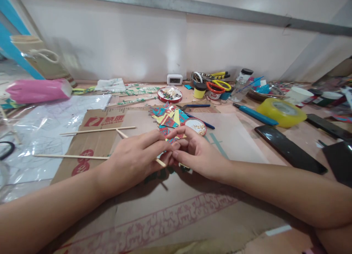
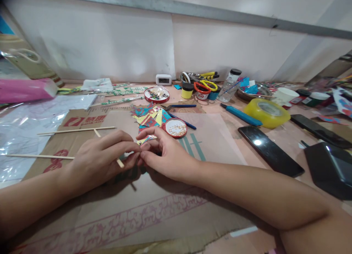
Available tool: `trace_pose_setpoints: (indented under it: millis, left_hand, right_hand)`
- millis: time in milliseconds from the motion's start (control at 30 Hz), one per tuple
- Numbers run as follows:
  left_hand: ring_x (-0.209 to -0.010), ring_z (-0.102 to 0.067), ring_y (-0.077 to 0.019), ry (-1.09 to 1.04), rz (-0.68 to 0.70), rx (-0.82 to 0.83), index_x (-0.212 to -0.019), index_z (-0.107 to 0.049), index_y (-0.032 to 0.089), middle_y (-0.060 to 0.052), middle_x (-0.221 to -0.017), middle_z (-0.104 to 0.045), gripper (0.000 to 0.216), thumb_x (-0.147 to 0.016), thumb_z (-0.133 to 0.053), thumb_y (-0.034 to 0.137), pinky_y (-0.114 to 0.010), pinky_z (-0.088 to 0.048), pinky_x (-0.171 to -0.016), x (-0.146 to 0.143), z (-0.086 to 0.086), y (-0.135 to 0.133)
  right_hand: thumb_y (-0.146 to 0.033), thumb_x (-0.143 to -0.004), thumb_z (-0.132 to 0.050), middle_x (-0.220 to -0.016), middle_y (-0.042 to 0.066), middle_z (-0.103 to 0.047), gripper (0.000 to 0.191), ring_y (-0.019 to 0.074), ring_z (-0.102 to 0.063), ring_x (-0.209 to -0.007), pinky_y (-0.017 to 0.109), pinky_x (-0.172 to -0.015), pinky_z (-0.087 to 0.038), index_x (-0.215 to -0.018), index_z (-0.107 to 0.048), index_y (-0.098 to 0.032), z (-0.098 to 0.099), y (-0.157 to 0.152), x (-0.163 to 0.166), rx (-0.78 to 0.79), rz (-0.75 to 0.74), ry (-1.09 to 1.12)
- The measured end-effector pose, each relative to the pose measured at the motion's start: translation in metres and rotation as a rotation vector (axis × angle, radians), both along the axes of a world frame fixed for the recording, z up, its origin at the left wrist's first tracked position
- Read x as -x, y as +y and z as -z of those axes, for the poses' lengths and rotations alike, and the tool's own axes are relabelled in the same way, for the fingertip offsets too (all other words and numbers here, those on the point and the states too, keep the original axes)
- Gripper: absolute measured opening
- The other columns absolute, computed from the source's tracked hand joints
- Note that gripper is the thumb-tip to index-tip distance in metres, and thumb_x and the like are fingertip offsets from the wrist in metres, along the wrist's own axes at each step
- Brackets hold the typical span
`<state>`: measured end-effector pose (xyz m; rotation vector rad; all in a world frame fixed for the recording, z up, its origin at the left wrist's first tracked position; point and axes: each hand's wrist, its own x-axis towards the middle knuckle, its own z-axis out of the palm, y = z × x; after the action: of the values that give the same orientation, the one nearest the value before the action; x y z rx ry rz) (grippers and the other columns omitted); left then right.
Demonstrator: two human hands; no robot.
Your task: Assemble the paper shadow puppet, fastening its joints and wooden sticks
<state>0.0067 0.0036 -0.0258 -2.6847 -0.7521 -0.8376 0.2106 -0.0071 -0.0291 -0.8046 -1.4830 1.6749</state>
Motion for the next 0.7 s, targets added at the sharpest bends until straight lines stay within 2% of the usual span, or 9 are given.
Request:
trace_pose_setpoints:
  millis: [200,400,533,700]
  left_hand:
    - [-0.065,-0.060,-0.0112,-0.021,-0.003,0.001,-0.097,-0.062,0.022,0.000,-0.086,-0.064,0.007,-0.093,-0.057,0.023,-0.022,-0.041,-0.053,-0.0019,0.0005,-0.0020]
    - [-0.070,-0.063,-0.0118,-0.023,-0.010,-0.006,-0.105,-0.062,0.022,-0.002,-0.093,-0.067,0.014,-0.092,-0.058,0.023,-0.022,-0.045,-0.056,-0.0036,-0.0016,-0.0027]
    - [-0.069,-0.063,-0.0123,0.001,-0.008,0.000,-0.104,-0.061,0.022,-0.001,-0.091,-0.066,0.012,-0.093,-0.057,0.021,-0.023,-0.043,-0.055,-0.0018,0.0005,-0.0017]
    - [-0.067,-0.060,-0.0122,-0.018,-0.002,0.007,-0.098,-0.059,0.022,0.000,-0.090,-0.064,0.007,-0.092,-0.057,0.021,-0.024,-0.042,-0.056,-0.0007,0.0033,-0.0018]
  right_hand:
    - [-0.007,-0.081,-0.060,-0.070,-0.008,-0.057,0.032,0.0096,-0.062,-0.066,0.023,-0.064,-0.049,-0.105,-0.046,-0.023,-0.0024,-0.0012,-0.0006,-0.024,0.008,-0.026]
    - [-0.008,-0.083,-0.058,-0.066,-0.009,-0.058,0.030,0.0098,-0.060,-0.062,0.023,-0.062,-0.047,-0.105,-0.047,-0.024,0.0002,0.0005,-0.0012,-0.011,0.019,-0.002]
    - [-0.008,-0.083,-0.059,-0.065,-0.009,-0.058,0.029,0.0099,-0.060,-0.062,0.023,-0.062,-0.046,-0.104,-0.047,-0.023,-0.0013,-0.0003,-0.0008,-0.018,0.017,-0.033]
    - [-0.017,-0.093,-0.047,-0.062,-0.007,-0.060,0.014,0.0102,-0.058,-0.057,0.023,-0.059,-0.045,-0.106,-0.046,-0.022,-0.0042,-0.0025,-0.0029,-0.005,-0.065,-0.052]
